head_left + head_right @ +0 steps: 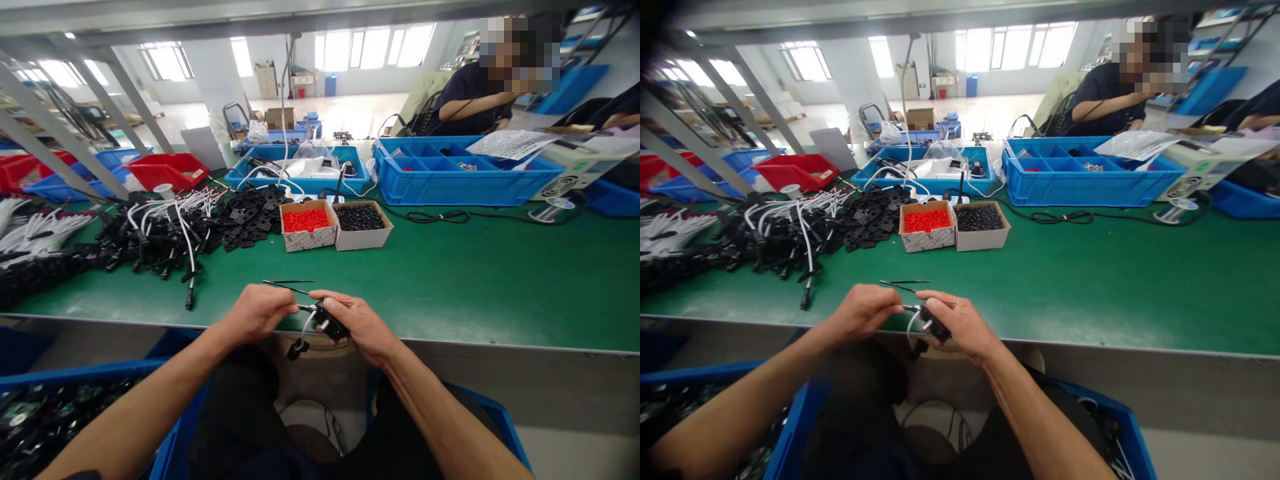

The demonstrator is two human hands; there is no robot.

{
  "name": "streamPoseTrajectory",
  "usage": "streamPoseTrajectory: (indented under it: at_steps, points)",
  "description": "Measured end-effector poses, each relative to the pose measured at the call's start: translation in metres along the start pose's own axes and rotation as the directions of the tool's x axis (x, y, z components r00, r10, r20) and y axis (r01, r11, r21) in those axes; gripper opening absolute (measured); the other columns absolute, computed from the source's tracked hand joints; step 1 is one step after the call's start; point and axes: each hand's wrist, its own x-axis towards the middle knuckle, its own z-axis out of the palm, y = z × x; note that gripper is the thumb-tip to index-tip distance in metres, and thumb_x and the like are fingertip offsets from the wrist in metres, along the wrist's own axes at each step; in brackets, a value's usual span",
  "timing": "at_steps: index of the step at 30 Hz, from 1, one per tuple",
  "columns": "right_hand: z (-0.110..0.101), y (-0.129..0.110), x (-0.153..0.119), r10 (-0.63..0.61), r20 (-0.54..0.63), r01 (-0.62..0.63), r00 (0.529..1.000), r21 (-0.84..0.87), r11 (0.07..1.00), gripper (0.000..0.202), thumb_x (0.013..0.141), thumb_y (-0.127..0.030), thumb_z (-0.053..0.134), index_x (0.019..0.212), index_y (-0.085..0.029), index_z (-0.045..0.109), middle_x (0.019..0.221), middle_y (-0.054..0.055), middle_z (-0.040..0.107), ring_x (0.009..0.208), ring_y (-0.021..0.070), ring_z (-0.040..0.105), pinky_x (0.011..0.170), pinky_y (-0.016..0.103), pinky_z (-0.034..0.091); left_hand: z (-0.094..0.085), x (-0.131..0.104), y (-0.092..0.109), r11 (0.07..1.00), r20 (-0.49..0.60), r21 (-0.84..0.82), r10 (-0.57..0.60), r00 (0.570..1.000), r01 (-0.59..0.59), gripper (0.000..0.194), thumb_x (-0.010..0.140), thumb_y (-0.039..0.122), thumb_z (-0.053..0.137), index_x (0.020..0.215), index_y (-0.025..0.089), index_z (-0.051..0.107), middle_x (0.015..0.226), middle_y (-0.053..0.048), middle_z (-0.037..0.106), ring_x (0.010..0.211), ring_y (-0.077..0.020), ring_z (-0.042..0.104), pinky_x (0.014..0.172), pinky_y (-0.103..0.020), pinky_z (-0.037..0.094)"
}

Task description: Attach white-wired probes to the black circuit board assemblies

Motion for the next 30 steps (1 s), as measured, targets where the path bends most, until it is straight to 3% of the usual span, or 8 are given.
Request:
streamPoseTrajectory:
  at_steps: [2, 4, 8, 10, 12, 15, 19, 30]
  points:
    - [-0.003, -0.001, 0.000, 0.025, 0.005, -0.024, 1.000, -0.174, 0.984, 0.066, 0.086, -0.059, 0.061, 0.132, -0.011, 0.059, 0.085, 0.007, 0.055, 0.060, 0.0034, 0.046, 0.045, 0.009, 0.039, -0.018, 0.004, -0.002, 0.918, 0.111, 0.309, 0.224, 0.968, -0.248, 0.026, 0.097, 0.033, 0.047, 0.079, 0.017, 0.057, 0.068, -0.002, 0.054, 0.064, -0.0116, 0.045, 0.061, -0.029, 0.023]
    - [-0.004, -0.001, 0.000, 0.032, 0.030, -0.023, 0.999, -0.250, 0.968, 0.064, 0.087, -0.058, 0.060, 0.130, -0.011, 0.061, 0.080, 0.005, 0.054, 0.059, 0.0023, 0.043, 0.044, 0.008, 0.037, -0.033, 0.005, 0.002, 0.823, 0.200, 0.420, 0.327, 0.924, -0.382, 0.022, 0.097, 0.030, 0.048, 0.081, 0.018, 0.057, 0.069, -0.002, 0.053, 0.064, -0.0126, 0.044, 0.061, -0.031, 0.022]
    - [-0.005, 0.001, 0.000, -0.001, 0.036, 0.008, 0.999, -0.178, 0.984, 0.063, 0.086, -0.059, 0.061, 0.127, -0.011, 0.062, 0.086, 0.007, 0.056, 0.064, 0.0039, 0.047, 0.048, 0.010, 0.043, -0.047, -0.002, 0.012, 0.844, 0.142, 0.452, 0.250, 0.958, -0.288, 0.022, 0.097, 0.032, 0.047, 0.085, 0.019, 0.060, 0.070, -0.001, 0.055, 0.065, -0.0128, 0.047, 0.061, -0.030, 0.025]
    - [-0.004, 0.003, 0.000, -0.013, 0.005, 0.014, 1.000, -0.073, 0.997, 0.066, 0.085, -0.061, 0.061, 0.128, -0.011, 0.060, 0.089, 0.008, 0.057, 0.064, 0.0056, 0.050, 0.048, 0.013, 0.046, -0.041, -0.008, 0.013, 0.949, 0.016, 0.308, 0.072, 0.997, -0.074, 0.026, 0.098, 0.036, 0.044, 0.090, 0.019, 0.063, 0.075, -0.002, 0.060, 0.069, -0.0123, 0.051, 0.064, -0.027, 0.029]
    - [-0.002, 0.004, 0.001, -0.030, -0.033, 0.032, 0.999, 0.064, 0.997, 0.069, 0.085, -0.063, 0.060, 0.133, -0.012, 0.055, 0.096, 0.010, 0.057, 0.071, 0.0099, 0.056, 0.050, 0.018, 0.050, -0.028, -0.012, 0.012, 0.983, -0.038, -0.006, -0.185, 0.982, 0.185, 0.034, 0.099, 0.041, 0.041, 0.091, 0.017, 0.063, 0.074, -0.001, 0.059, 0.069, -0.0115, 0.051, 0.064, -0.024, 0.033]
    - [0.004, 0.005, 0.002, -0.078, -0.087, 0.095, 0.993, 0.211, 0.973, 0.070, 0.086, -0.061, 0.059, 0.139, -0.015, 0.049, 0.106, 0.012, 0.056, 0.084, 0.0157, 0.061, 0.053, 0.021, 0.053, 0.002, -0.015, 0.015, 0.802, 0.059, -0.438, -0.425, 0.903, 0.406, 0.040, 0.097, 0.048, 0.041, 0.084, 0.014, 0.060, 0.063, 0.001, 0.050, 0.058, -0.0096, 0.043, 0.056, -0.021, 0.032]
    - [0.012, 0.007, 0.004, -0.119, -0.117, 0.147, 0.986, 0.271, 0.951, 0.076, 0.086, -0.061, 0.060, 0.144, -0.015, 0.044, 0.100, 0.011, 0.057, 0.083, 0.0150, 0.060, 0.055, 0.022, 0.054, 0.029, -0.012, 0.028, 0.607, 0.129, -0.665, -0.481, 0.867, 0.435, 0.043, 0.093, 0.053, 0.047, 0.077, 0.013, 0.053, 0.059, 0.002, 0.046, 0.051, -0.0067, 0.035, 0.049, -0.019, 0.026]
    - [0.015, 0.017, 0.008, -0.233, -0.200, 0.286, 0.952, 0.302, 0.909, 0.065, 0.089, -0.058, 0.058, 0.138, -0.016, 0.048, 0.117, 0.013, 0.055, 0.081, 0.0112, 0.060, 0.070, 0.023, 0.055, 0.044, -0.007, 0.053, 0.213, 0.220, -0.901, -0.525, 0.822, 0.377, 0.041, 0.090, 0.052, 0.055, 0.082, 0.013, 0.053, 0.054, 0.004, 0.042, 0.043, -0.0040, 0.029, 0.043, -0.017, 0.020]
